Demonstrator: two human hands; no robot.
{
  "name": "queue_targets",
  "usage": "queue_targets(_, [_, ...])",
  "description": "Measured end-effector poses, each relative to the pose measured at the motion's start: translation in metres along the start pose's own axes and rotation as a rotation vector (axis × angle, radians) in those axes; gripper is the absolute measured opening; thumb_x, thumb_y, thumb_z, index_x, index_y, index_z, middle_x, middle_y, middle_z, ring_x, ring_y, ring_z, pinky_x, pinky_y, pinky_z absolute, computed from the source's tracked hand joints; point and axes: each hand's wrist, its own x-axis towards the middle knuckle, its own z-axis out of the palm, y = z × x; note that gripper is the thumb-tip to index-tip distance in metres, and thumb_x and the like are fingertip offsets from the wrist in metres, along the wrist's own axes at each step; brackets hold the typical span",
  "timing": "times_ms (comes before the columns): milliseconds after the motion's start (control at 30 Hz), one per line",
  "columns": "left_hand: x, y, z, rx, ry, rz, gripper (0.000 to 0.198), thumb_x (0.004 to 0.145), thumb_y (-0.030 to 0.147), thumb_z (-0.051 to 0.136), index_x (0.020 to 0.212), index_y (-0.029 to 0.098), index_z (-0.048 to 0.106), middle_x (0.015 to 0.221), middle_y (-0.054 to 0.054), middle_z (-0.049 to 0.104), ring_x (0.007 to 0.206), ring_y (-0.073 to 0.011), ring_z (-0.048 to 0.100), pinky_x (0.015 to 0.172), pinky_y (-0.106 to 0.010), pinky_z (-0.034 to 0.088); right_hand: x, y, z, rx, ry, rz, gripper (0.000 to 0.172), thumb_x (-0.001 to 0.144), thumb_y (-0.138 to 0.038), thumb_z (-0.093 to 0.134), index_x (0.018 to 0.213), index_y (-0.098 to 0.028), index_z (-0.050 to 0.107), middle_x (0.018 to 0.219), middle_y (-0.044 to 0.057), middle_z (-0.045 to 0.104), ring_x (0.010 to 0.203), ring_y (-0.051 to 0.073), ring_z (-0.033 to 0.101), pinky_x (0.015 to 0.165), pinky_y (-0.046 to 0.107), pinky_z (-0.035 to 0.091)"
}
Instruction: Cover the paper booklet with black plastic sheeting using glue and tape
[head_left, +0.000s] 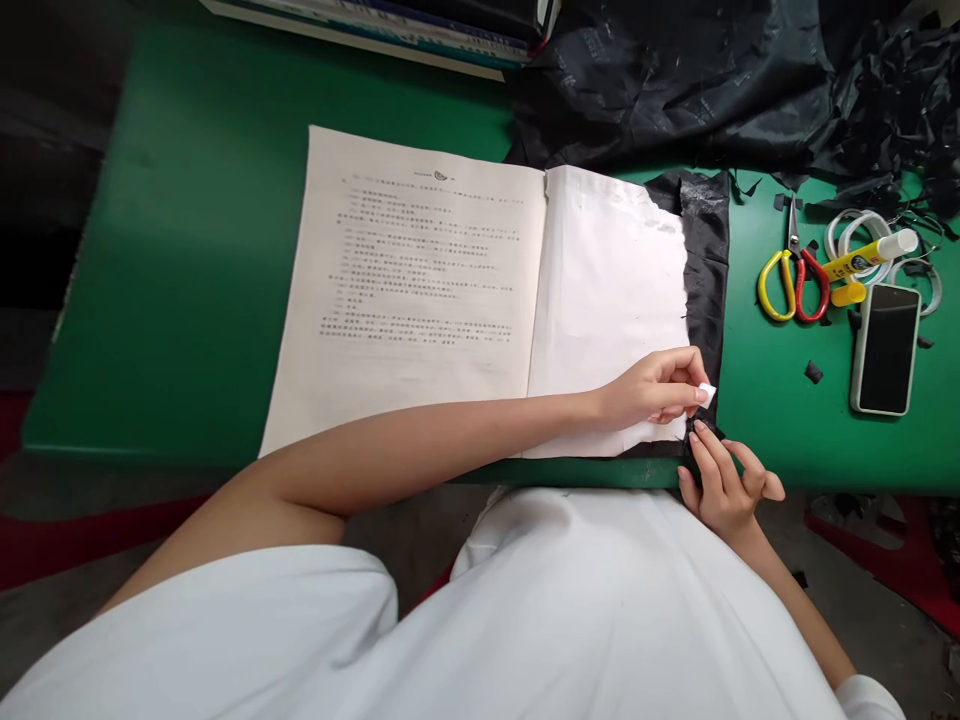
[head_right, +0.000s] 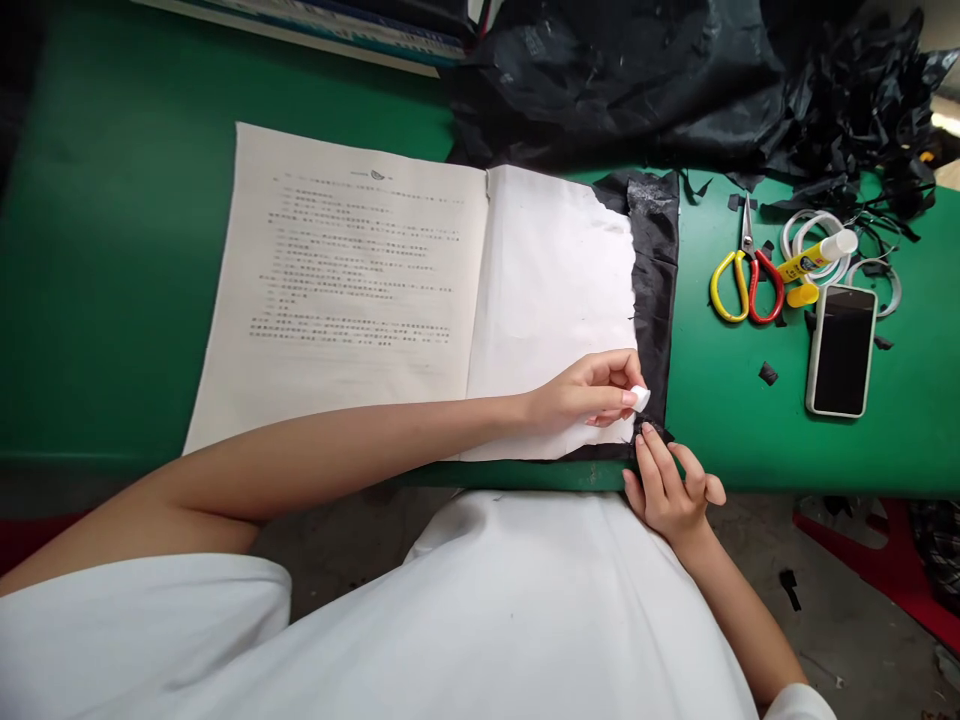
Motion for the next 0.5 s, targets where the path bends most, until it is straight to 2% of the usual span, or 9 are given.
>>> queue_targets(267, [0.001, 0.001, 0.000, -0.020, 0.004, -0.021, 0.029, 0.074, 0.033, 0.071, 0.078, 0.017, 0.047, 0.057, 0.005, 0.056, 0.040, -0.0014, 0.038, 0.040, -0.015, 0.028, 0.002, -0.002, 0.003, -0.008, 0.094, 0.026, 0.050, 0.097, -0.032, 0.053, 0.145, -0.019, 0.049, 0.108, 0.001, 0.078, 0.100, 0.021, 0.067, 0.084, 0.037, 0.030])
queue_targets(500, [0.002, -0.001, -0.001, -0.038, -0.003, -0.012, 0.033, 0.074, 0.036, 0.074, 0.078, 0.017, 0.048, 0.056, 0.006, 0.055, 0.041, -0.0019, 0.039, 0.040, -0.016, 0.028, 0.012, -0.010, -0.006, -0.128, -0.104, 0.030, 0.048, 0.104, -0.042, 0.034, 0.142, -0.024, 0.057, 0.118, 0.000, 0.075, 0.107, 0.022, 0.065, 0.087, 0.038, 0.028])
